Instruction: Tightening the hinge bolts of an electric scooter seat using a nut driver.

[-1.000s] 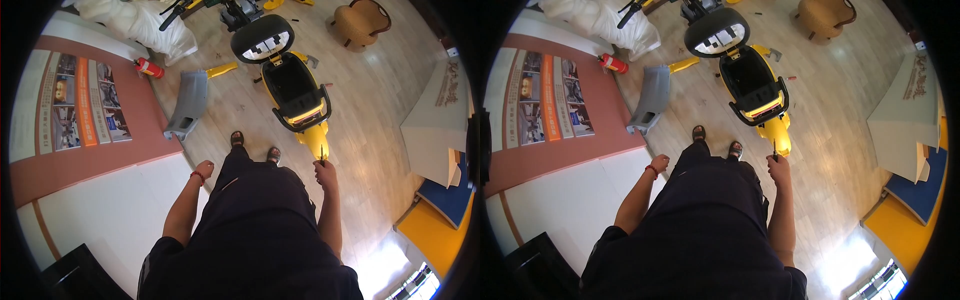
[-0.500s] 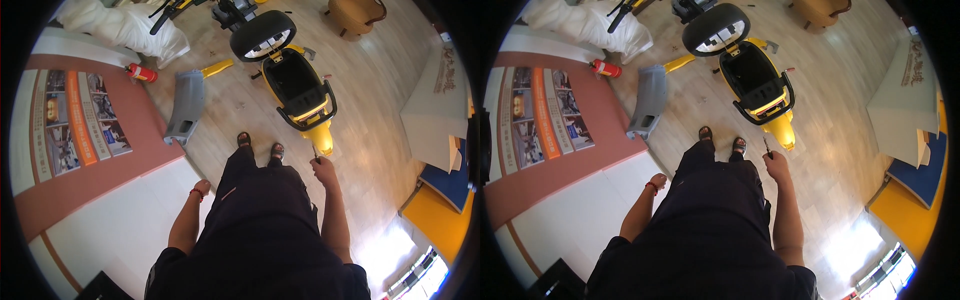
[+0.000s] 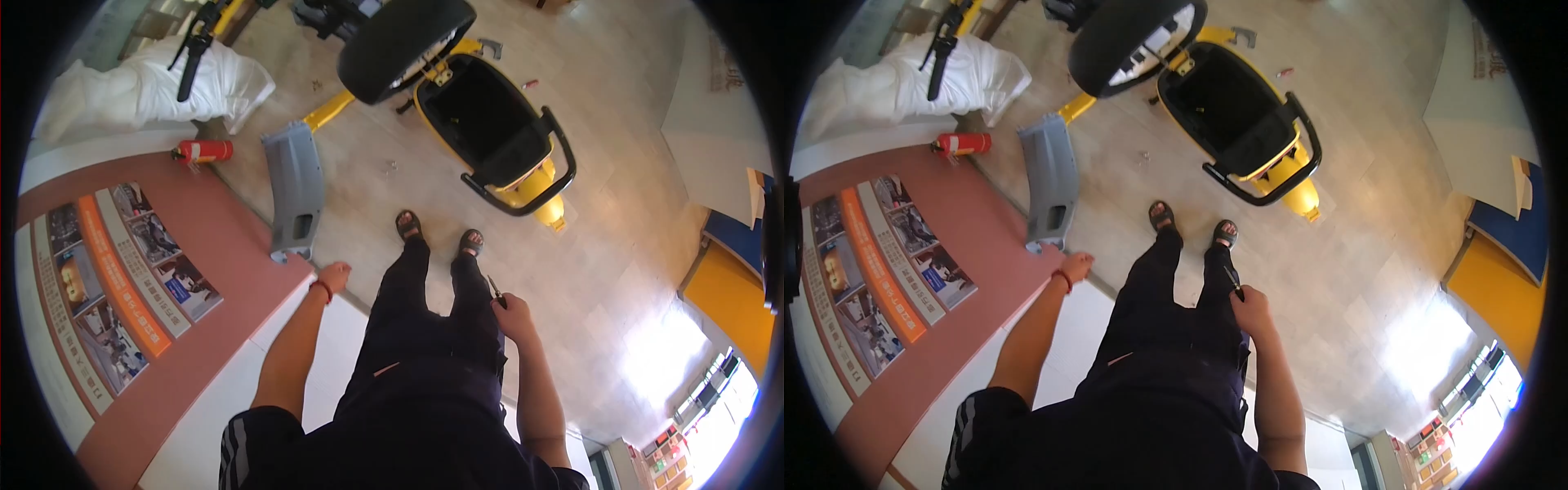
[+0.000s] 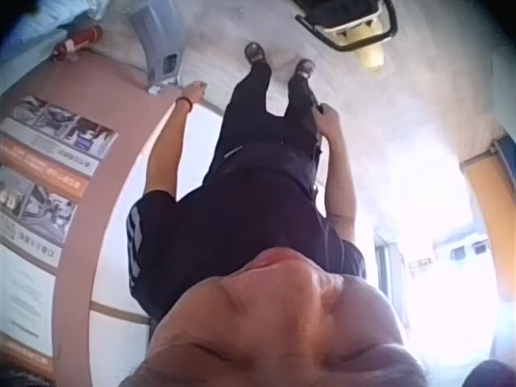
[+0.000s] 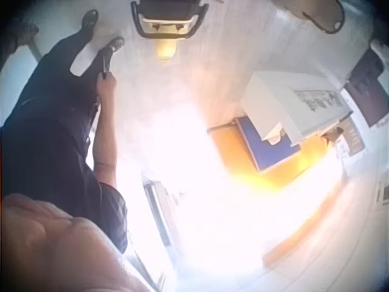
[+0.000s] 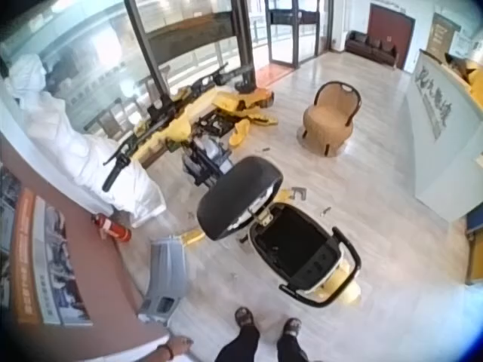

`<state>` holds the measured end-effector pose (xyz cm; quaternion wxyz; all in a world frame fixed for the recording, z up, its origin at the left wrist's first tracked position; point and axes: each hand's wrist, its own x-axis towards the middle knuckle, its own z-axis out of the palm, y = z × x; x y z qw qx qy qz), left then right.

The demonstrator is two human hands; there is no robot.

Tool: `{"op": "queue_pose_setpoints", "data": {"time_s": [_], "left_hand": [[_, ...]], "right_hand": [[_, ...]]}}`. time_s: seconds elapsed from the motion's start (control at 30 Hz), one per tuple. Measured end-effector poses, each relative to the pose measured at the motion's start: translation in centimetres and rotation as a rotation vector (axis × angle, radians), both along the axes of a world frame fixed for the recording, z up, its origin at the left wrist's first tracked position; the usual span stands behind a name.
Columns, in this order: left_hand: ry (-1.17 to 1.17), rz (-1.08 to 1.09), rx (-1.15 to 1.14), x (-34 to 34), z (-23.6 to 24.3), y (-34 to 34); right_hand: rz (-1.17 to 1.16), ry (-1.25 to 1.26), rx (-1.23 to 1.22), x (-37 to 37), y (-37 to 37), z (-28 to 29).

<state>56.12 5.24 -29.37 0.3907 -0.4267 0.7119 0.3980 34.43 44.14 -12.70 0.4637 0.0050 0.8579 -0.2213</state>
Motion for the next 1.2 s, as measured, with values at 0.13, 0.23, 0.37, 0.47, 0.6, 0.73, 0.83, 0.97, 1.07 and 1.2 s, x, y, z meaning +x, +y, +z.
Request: {"op": "queue_pose_setpoints", "data": {"time_s": [0.13, 0.23, 0.37, 0.47, 0.6, 0.73, 0.83, 0.97, 1.07, 1.2], "left_hand": [[-0.026, 0.028, -0.140, -6.5, 1.0, -0.5], [0.238, -0.001, -0.247, -10.4, -2.8, -0.9], [0.327, -0.073, -0.367, -14.3, -13.8, -2.2], [0.434, -0.052, -0.378, -18.2, -22.3, -2.9], [0.399, -0.224, -0.462, -19.7, -34.7, -3.8], [0.414, -0.350, -0.514, -19.7, -44.0, -4.9], [0.407, -0.336, -0.530, -19.5, -48.0, -5.7], [0.386, -0.288, -0.531, -19.9, -51.5, -6.6], [0.399, -0.362, -0.464, -20.0, -53.1, -5.8], [0.396, -0.426, -0.486, -20.1, -54.8, -5.9]], "right_hand": [[0.065, -0.074, 0.034, 0.9, 0.2, -3.6], [0.182, -0.050, -0.003, 0.4, -0.3, -9.2], [0.276, -0.074, -0.075, -1.0, -2.6, -16.6], [0.287, -0.017, -0.097, -2.7, -5.1, -23.3], [0.372, 0.074, -0.172, -3.1, -6.5, -33.5], [0.425, 0.056, -0.165, -4.2, -8.6, -37.9], [0.417, 0.056, -0.209, -5.2, -9.8, -38.2], [0.384, 0.113, -0.294, -6.3, -10.6, -40.0], [0.358, 0.060, -0.273, -7.3, -10.7, -40.9], [0.396, 0.095, -0.221, -8.6, -10.8, -41.8]]}}
